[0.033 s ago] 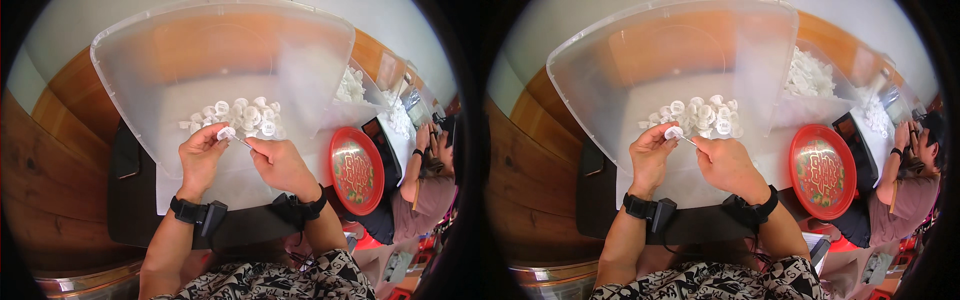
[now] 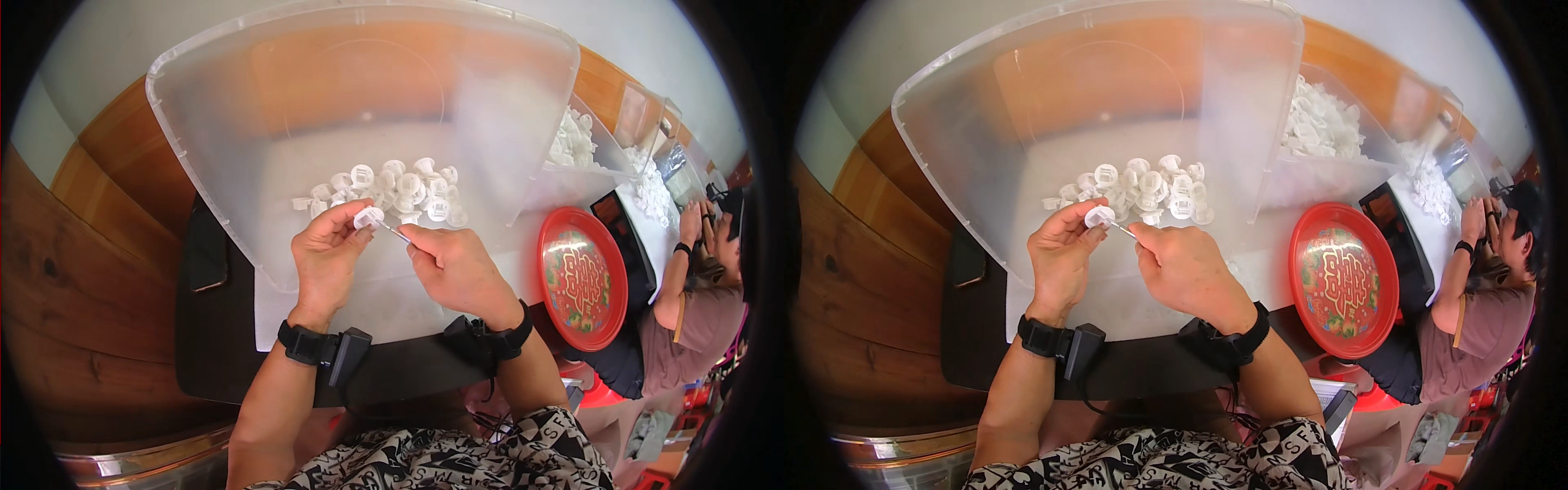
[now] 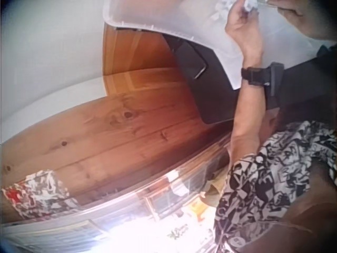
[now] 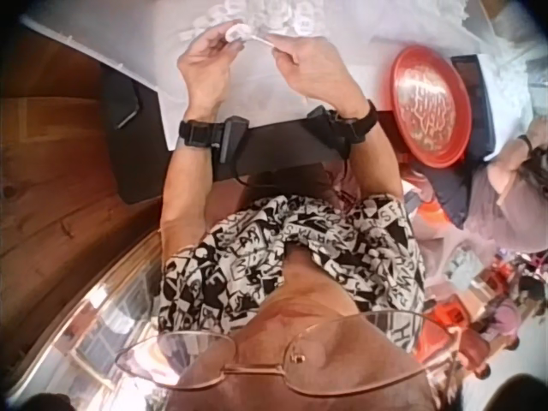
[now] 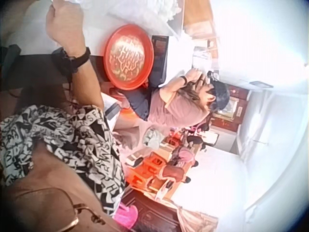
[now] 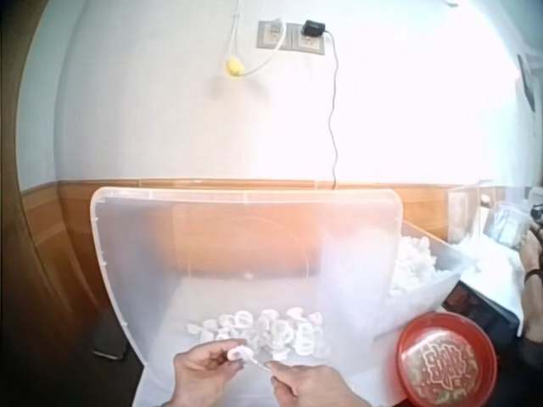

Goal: Using a small tool to scrape or clean excess material from small white plastic molded components.

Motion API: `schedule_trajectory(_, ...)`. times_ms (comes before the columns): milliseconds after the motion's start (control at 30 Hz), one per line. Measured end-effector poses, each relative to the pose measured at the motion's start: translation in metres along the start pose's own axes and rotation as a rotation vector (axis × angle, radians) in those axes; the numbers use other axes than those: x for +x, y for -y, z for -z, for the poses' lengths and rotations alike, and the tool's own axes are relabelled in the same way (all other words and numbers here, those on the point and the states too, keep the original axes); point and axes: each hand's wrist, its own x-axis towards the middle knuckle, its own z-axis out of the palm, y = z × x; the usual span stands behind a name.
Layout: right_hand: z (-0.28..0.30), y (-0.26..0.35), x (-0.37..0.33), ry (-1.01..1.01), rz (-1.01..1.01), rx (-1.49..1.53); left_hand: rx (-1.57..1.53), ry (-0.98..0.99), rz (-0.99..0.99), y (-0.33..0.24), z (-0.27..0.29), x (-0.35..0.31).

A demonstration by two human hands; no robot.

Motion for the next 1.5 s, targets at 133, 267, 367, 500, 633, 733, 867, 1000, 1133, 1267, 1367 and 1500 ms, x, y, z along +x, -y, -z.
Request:
schedule_trajectory(133,-0.004,0.001,0.002,0.018,0.016,-0.063,-0.002,-0.021,0.013,-0.002,-0.001,-0.001)
schedule_trajectory(267,-0.003,0.003,0.001,0.033,-0.011,-0.073,0.003,-0.018,0.006,-0.001,-0.002,0.000)
schedule_trajectory(367,-0.004,0.004,0.001,0.031,-0.035,-0.058,0.011,-0.015,0.010,-0.001,-0.003,0.000)
schedule_trajectory(500,-0.005,0.004,0.001,0.019,-0.015,-0.044,0.020,-0.008,0.016,-0.001,-0.004,-0.001)
schedule_trajectory(633,-0.004,0.011,0.001,0.044,-0.071,0.063,0.030,-0.019,0.014,0.000,-0.005,-0.002)
schedule_trajectory(733,-0.005,0.006,0.001,0.072,-0.098,0.162,0.085,-0.012,0.004,0.004,-0.004,-0.002)
schedule_trajectory(867,-0.004,0.008,0.005,0.191,-0.226,0.253,0.123,-0.004,0.009,0.006,0.000,-0.003)
schedule_trajectory(1000,-0.005,0.011,0.002,0.174,-0.217,0.227,0.176,0.016,0.008,0.007,0.001,-0.003)
schedule_trajectory(1133,-0.006,0.007,0.003,0.178,-0.236,0.216,0.150,0.011,0.016,0.007,0.000,-0.002)
schedule_trajectory(1267,-0.002,0.008,0.005,0.145,-0.435,0.315,0.121,-0.030,0.039,0.007,0.000,-0.001)
schedule_trajectory(1367,-0.002,0.008,0.005,0.057,-0.390,0.397,0.088,0.031,0.068,0.002,-0.001,-0.001)
schedule_trajectory(1500,-0.005,0.006,0.006,-0.039,-0.387,0.446,0.016,0.125,0.064,0.000,-0.004,-0.004)
